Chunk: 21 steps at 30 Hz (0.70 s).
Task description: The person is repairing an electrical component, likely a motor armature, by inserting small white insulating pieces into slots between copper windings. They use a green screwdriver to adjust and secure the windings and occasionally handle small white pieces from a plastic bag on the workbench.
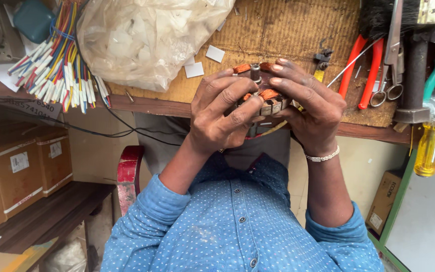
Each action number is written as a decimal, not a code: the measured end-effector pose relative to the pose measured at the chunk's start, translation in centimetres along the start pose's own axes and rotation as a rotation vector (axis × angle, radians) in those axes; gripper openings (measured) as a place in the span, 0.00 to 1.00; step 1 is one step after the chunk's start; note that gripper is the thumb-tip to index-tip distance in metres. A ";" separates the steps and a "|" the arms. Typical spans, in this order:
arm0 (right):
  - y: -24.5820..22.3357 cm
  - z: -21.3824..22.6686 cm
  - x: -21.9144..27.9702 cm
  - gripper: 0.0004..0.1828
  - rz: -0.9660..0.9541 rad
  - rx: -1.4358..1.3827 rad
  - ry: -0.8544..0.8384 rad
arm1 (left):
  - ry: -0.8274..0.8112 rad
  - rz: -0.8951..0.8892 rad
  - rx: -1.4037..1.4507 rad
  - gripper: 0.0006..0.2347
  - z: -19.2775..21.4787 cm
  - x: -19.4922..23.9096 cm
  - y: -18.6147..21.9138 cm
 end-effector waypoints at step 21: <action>3.8 7.4 5.7 0.22 -0.241 0.125 0.333 | -0.016 0.150 0.234 0.13 0.4 0.2 -0.6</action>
Point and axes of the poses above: each hand's wrist, its own x-axis away from the middle knuckle, its own z-axis out of the back of the hand, y = z × x, the point moved 5 cm from there along -x, towards the middle knuckle, and after that the axes turned 10 degrees about x, right-handed, at the moved point
